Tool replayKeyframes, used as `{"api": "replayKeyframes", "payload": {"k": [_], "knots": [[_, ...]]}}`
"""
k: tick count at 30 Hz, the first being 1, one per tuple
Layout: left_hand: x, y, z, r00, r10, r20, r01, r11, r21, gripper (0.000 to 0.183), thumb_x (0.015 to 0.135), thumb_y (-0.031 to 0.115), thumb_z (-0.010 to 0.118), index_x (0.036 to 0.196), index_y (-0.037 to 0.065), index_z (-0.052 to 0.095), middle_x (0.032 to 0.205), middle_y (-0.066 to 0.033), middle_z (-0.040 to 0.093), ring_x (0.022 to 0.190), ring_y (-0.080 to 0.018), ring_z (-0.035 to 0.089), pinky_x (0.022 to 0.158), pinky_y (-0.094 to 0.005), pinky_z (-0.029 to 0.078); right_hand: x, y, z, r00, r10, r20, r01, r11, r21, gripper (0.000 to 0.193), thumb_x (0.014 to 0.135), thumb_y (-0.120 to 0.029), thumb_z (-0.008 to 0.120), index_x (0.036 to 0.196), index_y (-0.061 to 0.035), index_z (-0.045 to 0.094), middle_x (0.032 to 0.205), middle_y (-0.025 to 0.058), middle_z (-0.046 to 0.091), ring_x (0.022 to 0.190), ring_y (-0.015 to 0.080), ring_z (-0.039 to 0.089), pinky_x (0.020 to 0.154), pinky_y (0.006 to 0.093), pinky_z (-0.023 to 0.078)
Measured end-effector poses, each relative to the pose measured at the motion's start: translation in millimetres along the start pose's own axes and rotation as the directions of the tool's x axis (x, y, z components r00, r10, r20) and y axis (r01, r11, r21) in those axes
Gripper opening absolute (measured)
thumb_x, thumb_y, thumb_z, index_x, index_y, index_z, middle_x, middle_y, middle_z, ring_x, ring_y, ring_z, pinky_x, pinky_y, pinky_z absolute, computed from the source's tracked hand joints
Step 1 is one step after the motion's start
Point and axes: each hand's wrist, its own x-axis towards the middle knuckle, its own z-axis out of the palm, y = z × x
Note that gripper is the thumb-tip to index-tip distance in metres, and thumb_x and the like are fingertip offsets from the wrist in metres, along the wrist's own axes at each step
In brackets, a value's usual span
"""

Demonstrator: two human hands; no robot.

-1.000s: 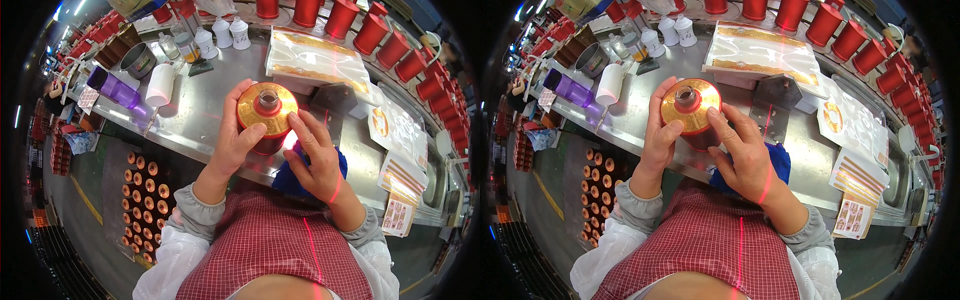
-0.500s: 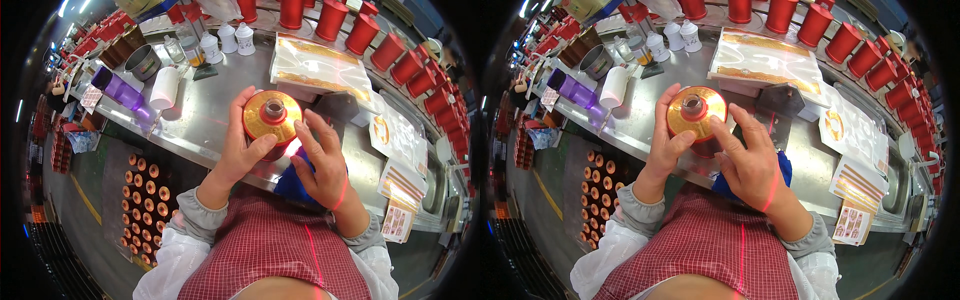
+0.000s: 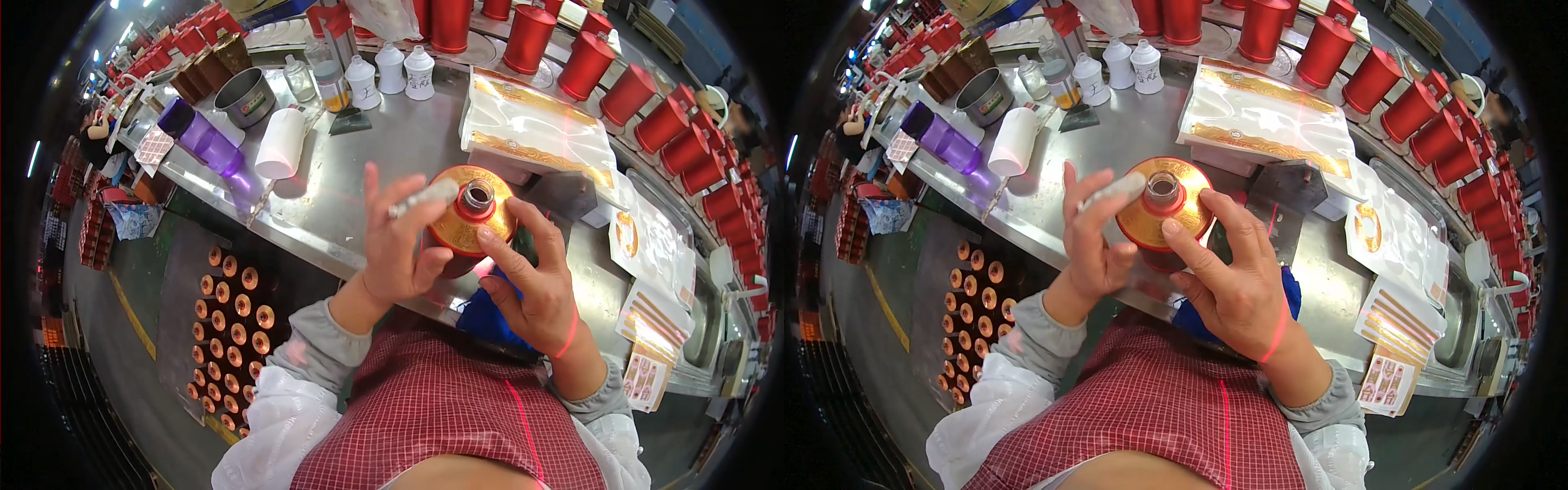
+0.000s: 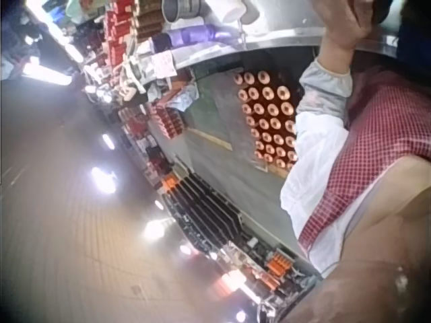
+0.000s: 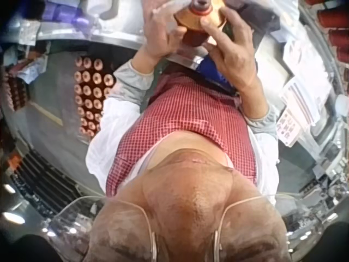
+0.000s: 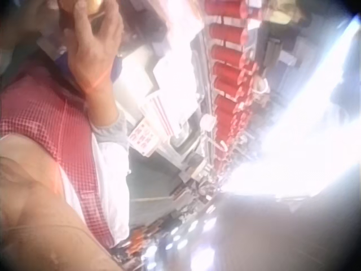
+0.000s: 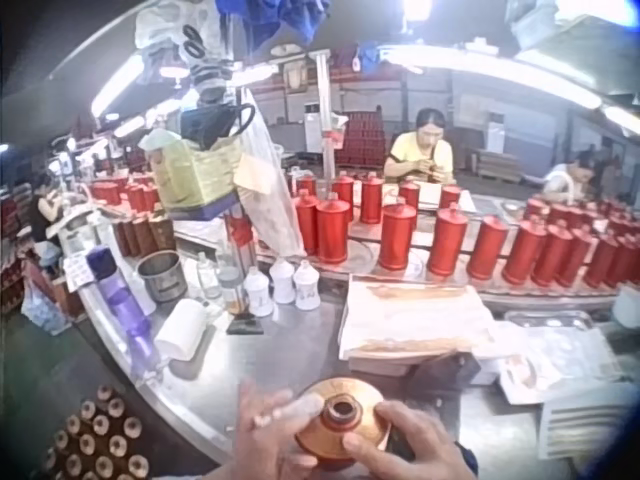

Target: The person applies gold decorative stickers to a red cylindrical container. They use a green scraper tool to smooth the labels and a wooden stick to press the edges. The person handles the container one at a time, rotating it to apply labels to the sides and top.

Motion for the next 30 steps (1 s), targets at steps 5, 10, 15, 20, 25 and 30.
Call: {"api": "replayKeyframes", "payload": {"k": [5,10,15,20,25,30], "knots": [[-15.2,27.7,8.8,0.991,0.099,-0.088,-0.094,0.994,0.058,0.022,0.089,0.030,0.063,0.108,0.020,0.059,0.114,-0.0054,0.063,0.116,-0.0228,0.051,0.112,-0.0668,0.014,0.5,5.3,-8.0,0.999,-0.024,0.027,0.022,0.996,0.089,0.065,0.070,-0.002,0.075,0.132,-0.0108,0.056,0.136,0.0224,0.045,0.120,0.0371,0.052,0.097,0.0442,0.045],[-5.9,35.0,7.3,0.981,0.192,0.004,-0.192,0.981,0.014,0.026,0.082,0.028,0.071,0.103,0.019,0.059,0.110,-0.0095,0.061,0.116,-0.0256,0.051,0.113,-0.0635,0.016,-18.4,20.3,-23.2,0.957,0.282,-0.062,-0.224,0.861,0.457,0.048,0.076,0.008,0.063,0.122,0.0022,0.053,0.125,0.0216,0.057,0.112,0.0305,0.061,0.090,0.0353,0.051],[10.2,27.3,9.7,0.982,-0.181,0.051,0.188,0.925,-0.330,0.084,0.074,0.036,0.081,0.132,-0.002,0.036,0.127,-0.0204,0.047,0.120,-0.0364,0.050,0.109,-0.0528,0.030,22.8,23.1,-45.8,0.980,-0.163,-0.116,0.167,0.986,0.024,0.031,0.068,-0.001,0.073,0.094,-0.0068,0.057,0.084,0.0048,0.060,0.077,0.0274,0.059,0.068,0.0392,0.046],[7.7,13.1,22.5,0.959,-0.251,0.131,0.282,0.881,-0.378,0.108,0.072,0.038,0.083,0.144,-0.005,0.016,0.133,-0.0228,0.045,0.120,-0.0340,0.051,0.101,-0.0414,0.042,43.1,17.0,-44.4,0.862,-0.494,0.114,0.503,0.861,-0.073,0.019,0.066,-0.016,0.066,0.083,-0.0127,0.058,0.086,-0.0005,0.055,0.080,0.0196,0.053,0.077,0.0361,0.040],[8.1,15.2,21.2,0.936,-0.312,0.161,0.350,0.802,-0.484,0.109,0.070,0.032,0.085,0.145,-0.006,0.016,0.135,-0.0240,0.043,0.120,-0.0343,0.052,0.101,-0.0416,0.042,41.3,15.3,-33.7,0.879,-0.475,0.039,0.477,0.878,-0.042,0.020,0.063,-0.013,0.068,0.083,-0.0123,0.063,0.081,-0.0016,0.053,0.078,0.0191,0.052,0.075,0.0351,0.041],[0.4,5.4,24.7,0.937,-0.316,0.148,0.348,0.827,-0.442,0.118,0.066,0.033,0.088,0.147,-0.005,0.010,0.137,-0.0230,0.041,0.123,-0.0327,0.050,0.105,-0.0416,0.039,41.4,11.8,-39.1,0.918,-0.387,-0.091,0.380,0.921,-0.089,0.024,0.063,-0.011,0.070,0.086,-0.0130,0.067,0.084,-0.0028,0.056,0.078,0.0188,0.052,0.076,0.0345,0.040]]}}
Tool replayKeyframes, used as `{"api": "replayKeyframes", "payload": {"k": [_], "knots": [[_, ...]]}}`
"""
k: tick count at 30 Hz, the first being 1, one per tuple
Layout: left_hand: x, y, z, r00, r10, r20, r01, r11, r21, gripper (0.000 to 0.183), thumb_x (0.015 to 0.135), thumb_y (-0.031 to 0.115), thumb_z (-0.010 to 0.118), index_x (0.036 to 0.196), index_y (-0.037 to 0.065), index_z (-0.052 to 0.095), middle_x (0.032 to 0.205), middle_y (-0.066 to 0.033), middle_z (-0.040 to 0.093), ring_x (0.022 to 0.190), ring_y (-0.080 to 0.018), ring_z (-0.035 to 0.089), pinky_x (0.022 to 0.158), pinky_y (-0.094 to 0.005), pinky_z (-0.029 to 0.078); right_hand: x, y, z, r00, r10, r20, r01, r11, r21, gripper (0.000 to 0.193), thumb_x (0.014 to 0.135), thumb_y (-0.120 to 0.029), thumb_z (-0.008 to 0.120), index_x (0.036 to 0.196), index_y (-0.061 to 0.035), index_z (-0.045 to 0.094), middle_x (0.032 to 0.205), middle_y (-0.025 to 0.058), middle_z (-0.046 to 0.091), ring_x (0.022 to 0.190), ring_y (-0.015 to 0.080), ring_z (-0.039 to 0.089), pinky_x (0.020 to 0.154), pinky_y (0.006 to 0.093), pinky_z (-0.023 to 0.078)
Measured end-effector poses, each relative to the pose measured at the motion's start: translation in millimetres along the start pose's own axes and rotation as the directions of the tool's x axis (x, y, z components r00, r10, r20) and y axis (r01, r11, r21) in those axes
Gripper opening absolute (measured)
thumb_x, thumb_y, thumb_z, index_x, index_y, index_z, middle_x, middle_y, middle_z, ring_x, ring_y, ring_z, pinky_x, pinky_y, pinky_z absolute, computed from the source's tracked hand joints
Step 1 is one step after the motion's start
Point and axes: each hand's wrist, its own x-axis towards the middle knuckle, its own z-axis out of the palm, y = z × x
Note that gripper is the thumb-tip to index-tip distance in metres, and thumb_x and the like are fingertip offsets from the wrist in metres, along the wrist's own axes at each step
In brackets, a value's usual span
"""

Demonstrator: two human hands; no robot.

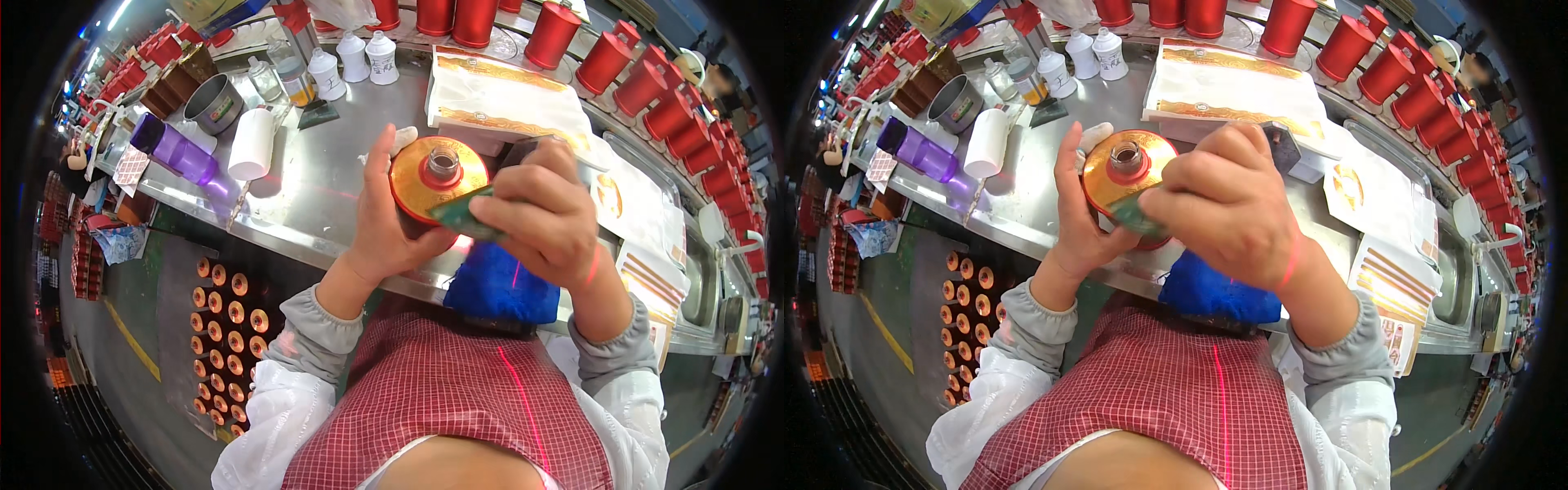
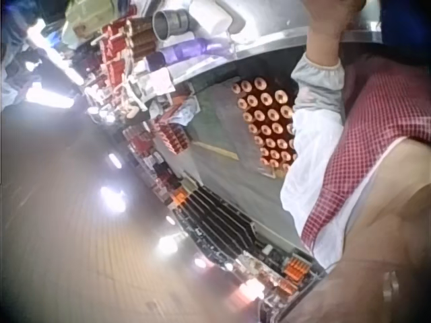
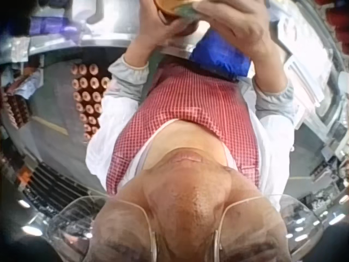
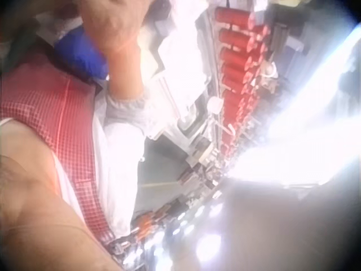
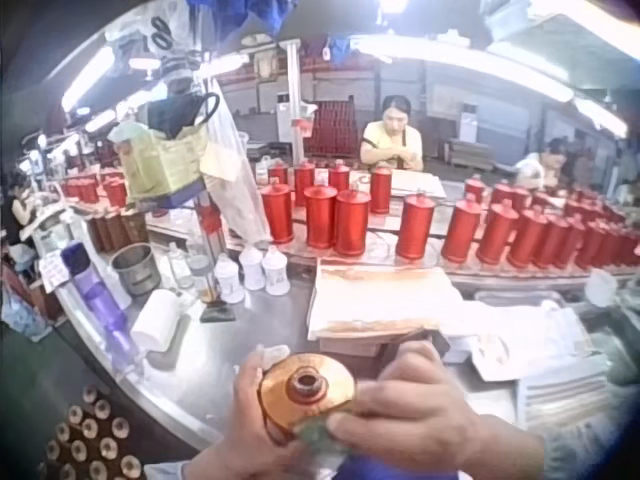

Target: The person applies gold decorative stickers to a red cylindrical container. They use a green scraper tool to smooth the labels and a wooden stick to press the edges. The person handles the container one at a time, rotating it to apply labels to the sides and top.

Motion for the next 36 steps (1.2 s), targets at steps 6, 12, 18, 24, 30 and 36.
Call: {"api": "replayKeyframes", "payload": {"k": [6,12,18,24,30,36], "knots": [[7.6,8.6,0.9,0.999,-0.044,0.022,0.047,0.982,-0.183,0.120,0.068,0.034,0.086,0.148,-0.004,0.005,0.136,-0.0227,0.041,0.124,-0.0318,0.050,0.105,-0.0413,0.040,-20.0,-2.3,-2.2,0.642,0.751,0.156,-0.684,0.469,0.558,0.019,0.087,-0.018,0.070,0.095,-0.0020,0.063,0.079,0.0062,0.065,0.075,0.0105,0.060,0.065,0.0251,0.047],[3.2,8.0,7.5,0.989,-0.149,0.016,0.149,0.958,-0.247,0.114,0.071,0.035,0.084,0.147,-0.002,0.008,0.136,-0.0237,0.041,0.123,-0.0299,0.051,0.105,-0.0395,0.041,-27.1,29.7,23.5,0.628,0.767,-0.136,-0.730,0.640,0.241,0.022,0.089,-0.014,0.068,0.105,-0.0005,0.060,0.089,0.0090,0.068,0.081,0.0107,0.063,0.071,0.0281,0.051],[5.5,7.1,7.2,0.979,-0.199,0.044,0.199,0.890,-0.410,0.110,0.069,0.034,0.086,0.145,-0.002,0.015,0.137,-0.0202,0.042,0.124,-0.0276,0.050,0.106,-0.0380,0.040,-13.7,40.0,23.4,0.509,0.861,0.008,-0.775,0.455,0.439,0.029,0.090,-0.012,0.067,0.116,-0.0021,0.060,0.101,0.0061,0.065,0.091,0.0085,0.060,0.081,0.0247,0.049],[0.0,4.6,4.4,0.959,-0.255,0.125,0.284,0.832,-0.476,0.103,0.068,0.036,0.086,0.140,-0.002,0.023,0.134,-0.0168,0.043,0.125,-0.0248,0.047,0.106,-0.0370,0.039,-7.3,45.4,24.4,0.587,0.809,-0.019,-0.719,0.532,0.447,0.026,0.088,-0.011,0.068,0.111,-0.0022,0.063,0.096,0.0101,0.069,0.086,0.0103,0.063,0.078,0.0279,0.052],[5.4,5.4,-0.5,0.957,-0.234,0.170,0.288,0.821,-0.493,0.099,0.068,0.035,0.085,0.140,-0.001,0.027,0.134,-0.0158,0.045,0.124,-0.0234,0.048,0.107,-0.0362,0.037,0.1,46.3,28.7,0.630,0.776,-0.030,-0.660,0.555,0.506,0.028,0.088,-0.008,0.067,0.115,-0.0011,0.064,0.097,0.0037,0.069,0.088,0.0096,0.062,0.079,0.0253,0.051],[5.5,12.1,-12.8,0.892,-0.308,0.331,0.442,0.747,-0.497,0.102,0.068,0.037,0.085,0.143,-0.001,0.026,0.135,-0.0159,0.044,0.126,-0.0242,0.046,0.108,-0.0378,0.036,0.8,47.9,25.3,0.608,0.793,-0.042,-0.749,0.591,0.299,0.035,0.082,-0.015,0.072,0.112,0.0001,0.062,0.089,0.0115,0.070,0.082,0.0164,0.066,0.075,0.0299,0.053]]}}
